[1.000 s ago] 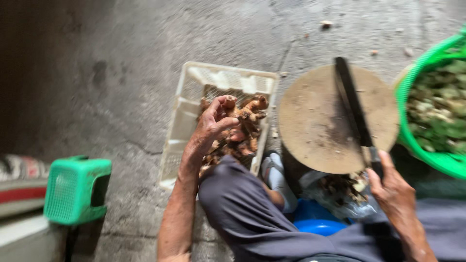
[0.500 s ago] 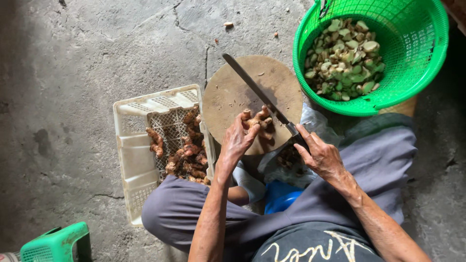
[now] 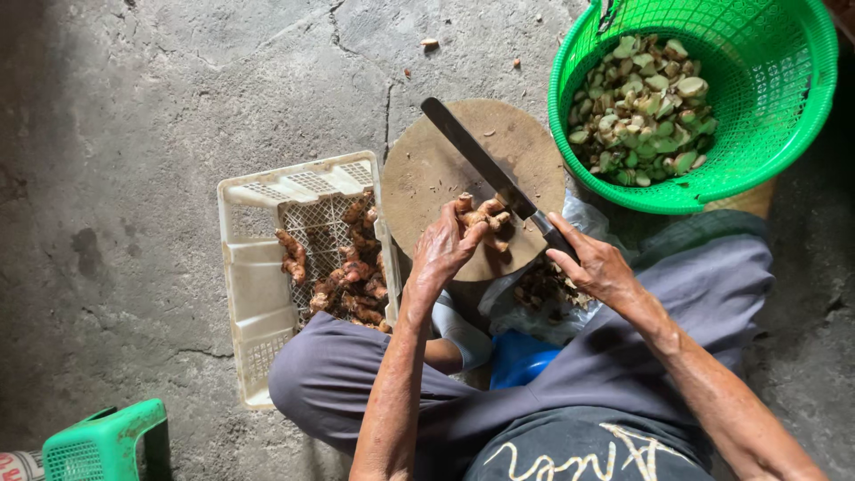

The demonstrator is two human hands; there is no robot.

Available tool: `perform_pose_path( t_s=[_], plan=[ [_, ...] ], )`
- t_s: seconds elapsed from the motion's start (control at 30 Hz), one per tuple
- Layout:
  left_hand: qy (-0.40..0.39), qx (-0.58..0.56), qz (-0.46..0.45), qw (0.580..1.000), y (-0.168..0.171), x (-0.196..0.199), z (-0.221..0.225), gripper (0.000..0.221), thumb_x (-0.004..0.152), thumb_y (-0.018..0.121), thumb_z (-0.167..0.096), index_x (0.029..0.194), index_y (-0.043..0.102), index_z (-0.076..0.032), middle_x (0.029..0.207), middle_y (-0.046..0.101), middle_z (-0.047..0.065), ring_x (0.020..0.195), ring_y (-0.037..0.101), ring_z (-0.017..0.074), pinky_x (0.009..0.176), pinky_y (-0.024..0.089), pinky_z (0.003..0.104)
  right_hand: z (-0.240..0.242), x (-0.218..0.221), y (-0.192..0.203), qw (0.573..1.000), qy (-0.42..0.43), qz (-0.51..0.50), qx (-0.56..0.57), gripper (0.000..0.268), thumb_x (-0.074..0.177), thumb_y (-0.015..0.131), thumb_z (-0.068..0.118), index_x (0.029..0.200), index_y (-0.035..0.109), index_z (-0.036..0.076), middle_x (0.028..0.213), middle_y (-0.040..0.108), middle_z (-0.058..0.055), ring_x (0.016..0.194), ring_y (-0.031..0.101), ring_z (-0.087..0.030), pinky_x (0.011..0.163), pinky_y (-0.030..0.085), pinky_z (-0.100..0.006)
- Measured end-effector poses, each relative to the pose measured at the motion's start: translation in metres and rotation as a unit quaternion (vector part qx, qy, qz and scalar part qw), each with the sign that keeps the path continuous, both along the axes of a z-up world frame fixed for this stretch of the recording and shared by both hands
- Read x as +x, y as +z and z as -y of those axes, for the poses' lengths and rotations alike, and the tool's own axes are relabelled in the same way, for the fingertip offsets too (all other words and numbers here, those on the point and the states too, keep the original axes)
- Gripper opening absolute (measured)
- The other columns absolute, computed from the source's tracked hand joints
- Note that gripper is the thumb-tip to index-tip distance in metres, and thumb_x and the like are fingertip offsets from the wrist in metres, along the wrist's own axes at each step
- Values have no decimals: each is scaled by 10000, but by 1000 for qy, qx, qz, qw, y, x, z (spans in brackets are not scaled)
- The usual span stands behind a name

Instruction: The person sits on the floor and uses a large knife to chop ginger roots on a round wooden board. They pick ginger from a white crate, slice it into pieces, and place the chopped pieces into a green basket.

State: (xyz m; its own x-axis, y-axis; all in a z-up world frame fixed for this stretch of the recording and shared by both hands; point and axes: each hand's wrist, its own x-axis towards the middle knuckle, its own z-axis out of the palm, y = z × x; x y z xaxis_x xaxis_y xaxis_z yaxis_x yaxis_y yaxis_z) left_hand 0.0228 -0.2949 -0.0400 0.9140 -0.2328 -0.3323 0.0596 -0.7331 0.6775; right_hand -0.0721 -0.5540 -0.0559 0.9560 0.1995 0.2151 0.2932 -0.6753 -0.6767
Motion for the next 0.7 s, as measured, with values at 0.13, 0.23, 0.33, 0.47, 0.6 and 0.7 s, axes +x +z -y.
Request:
perform_pose_path(
  t_s=[0.13, 0.23, 0.33, 0.47, 0.6, 0.7],
  plan=[
    [-17, 9, 12, 1000, 0, 2, -1, 621, 886, 652, -484, 1346, 569, -75, 1124, 739, 215, 1076, 702, 395, 933, 515, 479, -2, -13, 8, 997, -35, -45, -54, 666, 947, 674, 279, 1551, 422, 156, 1021, 682, -163, 779, 704, -358, 635, 583, -433],
    [-15, 58, -32, 998, 2, 1, -2, 642, 886, 643, -529, 1315, 570, -58, 1074, 751, 216, 1078, 709, 384, 926, 528, 474, -13, -18, 4, 992, -39, -54, -105, 639, 955, 672, 277, 1540, 437, 176, 988, 670, -154, 751, 703, -343, 627, 591, -428],
    [-24, 29, 31, 999, 6, 2, -2, 634, 916, 627, -524, 1317, 558, -39, 1113, 736, 230, 1093, 698, 394, 933, 527, 477, -22, -8, -2, 983, -24, -68, -166, 641, 942, 686, 294, 1530, 452, 192, 965, 661, -150, 761, 702, -359, 627, 588, -448],
    [-32, 37, 28, 998, 6, 2, -3, 631, 915, 622, -525, 1319, 559, -43, 1103, 733, 233, 1089, 695, 393, 922, 525, 478, -13, -7, 2, 989, -24, -82, -117, 650, 938, 692, 304, 1533, 453, 198, 973, 668, -134, 746, 690, -375, 615, 572, -464],
    [-29, 35, 24, 999, 1, 2, -9, 643, 901, 618, -536, 1327, 577, -56, 1123, 732, 227, 1096, 692, 392, 926, 522, 476, -10, -21, 9, 998, -38, -22, -46, 653, 948, 654, 283, 1548, 422, 173, 1052, 674, -145, 748, 689, -369, 600, 569, -452],
    [-35, 26, 20, 999, 0, 2, -10, 649, 896, 615, -538, 1328, 582, -54, 1126, 738, 222, 1111, 700, 375, 945, 525, 464, -18, -24, 8, 994, -60, -47, -78, 640, 971, 671, 282, 1557, 427, 194, 947, 639, -134, 703, 673, -356, 608, 559, -462]
  ],
)
